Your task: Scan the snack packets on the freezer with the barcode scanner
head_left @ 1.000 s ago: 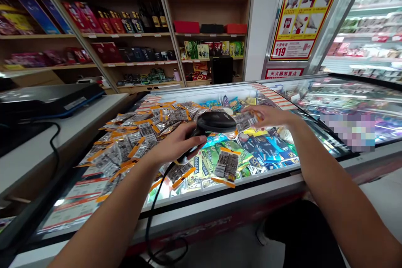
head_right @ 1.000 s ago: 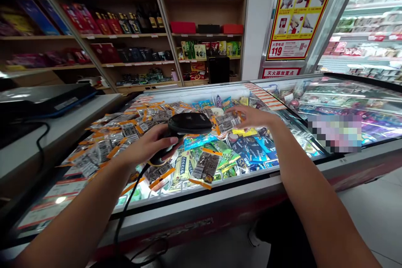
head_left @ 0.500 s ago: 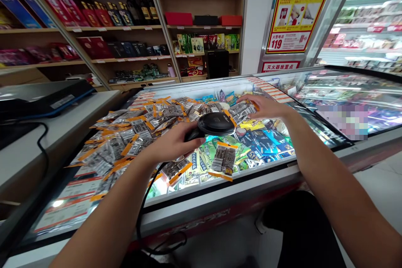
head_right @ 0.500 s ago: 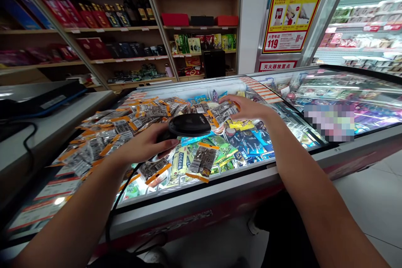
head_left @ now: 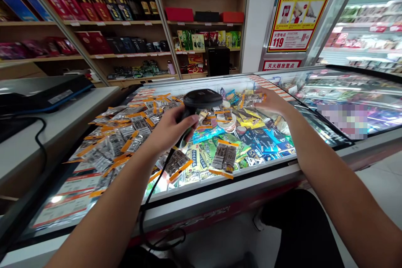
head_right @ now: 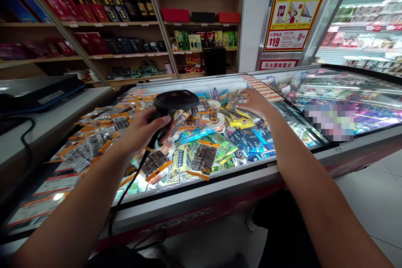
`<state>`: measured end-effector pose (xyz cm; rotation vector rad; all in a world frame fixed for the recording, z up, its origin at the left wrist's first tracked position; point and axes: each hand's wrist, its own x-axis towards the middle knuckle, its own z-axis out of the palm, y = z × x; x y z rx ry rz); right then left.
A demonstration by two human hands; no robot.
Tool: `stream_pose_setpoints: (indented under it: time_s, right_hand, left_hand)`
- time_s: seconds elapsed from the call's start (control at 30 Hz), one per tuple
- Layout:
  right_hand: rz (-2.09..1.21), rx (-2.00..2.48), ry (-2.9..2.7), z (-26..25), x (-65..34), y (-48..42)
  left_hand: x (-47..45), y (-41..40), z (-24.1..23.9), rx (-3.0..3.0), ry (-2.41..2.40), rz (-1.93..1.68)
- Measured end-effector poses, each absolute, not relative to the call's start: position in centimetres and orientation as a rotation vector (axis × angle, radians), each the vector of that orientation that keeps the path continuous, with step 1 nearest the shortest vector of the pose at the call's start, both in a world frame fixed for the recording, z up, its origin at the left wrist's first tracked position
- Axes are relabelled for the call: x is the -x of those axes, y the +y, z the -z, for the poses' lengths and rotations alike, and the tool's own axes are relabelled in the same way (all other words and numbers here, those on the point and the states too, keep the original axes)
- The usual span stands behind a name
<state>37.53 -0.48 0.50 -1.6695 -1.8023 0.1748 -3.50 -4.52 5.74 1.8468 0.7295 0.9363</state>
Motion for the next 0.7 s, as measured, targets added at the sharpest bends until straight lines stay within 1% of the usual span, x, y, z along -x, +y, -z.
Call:
stream_pose_setpoints:
  time_s: [0.13,0.17,0.23,0.27,0.33,0.4,0.53,0.7]
  right_hand:
    - [-0.030,2.047,-1.661,1.1,-38.2,0.7]
    - [0.045,2.072,-1.598,1.1,-37.5,0.7]
    - [0.145,1.944,-1.565,0.9,-35.1,0.3]
    - [0.129,1.817,-1.613,0.8,-33.5,0.2]
    - [-0.058,1.579,-1.733,0.8,-30.3,-0.2]
    - [-0.189,1.503,-1.860,1.2,-27.6,-0.3]
    - [-0.189,1.579,-2.105,2.0,-25.4,0.0]
    - [-0.176,1.670,-2.058,1.4,-27.1,0.0]
  left_hand:
    - [3.1,-4.1,-6.0,-1.593,0.751,-1.138]
    - [3.0,-4.1,-6.0,-1.539,0.759,-1.163]
    - [2.8,-4.1,-6.0,-1.466,0.779,-1.182]
    - [2.6,-4.1,-6.0,-1.445,0.789,-1.181]
    - [2.4,-4.2,-5.8,-1.424,0.800,-1.170]
    - [2.1,-4.3,-5.6,-1.433,0.808,-1.147]
    - [1.8,-4.4,-5.2,-1.486,0.823,-1.093]
    - [1.7,-4.5,-4.9,-1.550,0.864,-1.026]
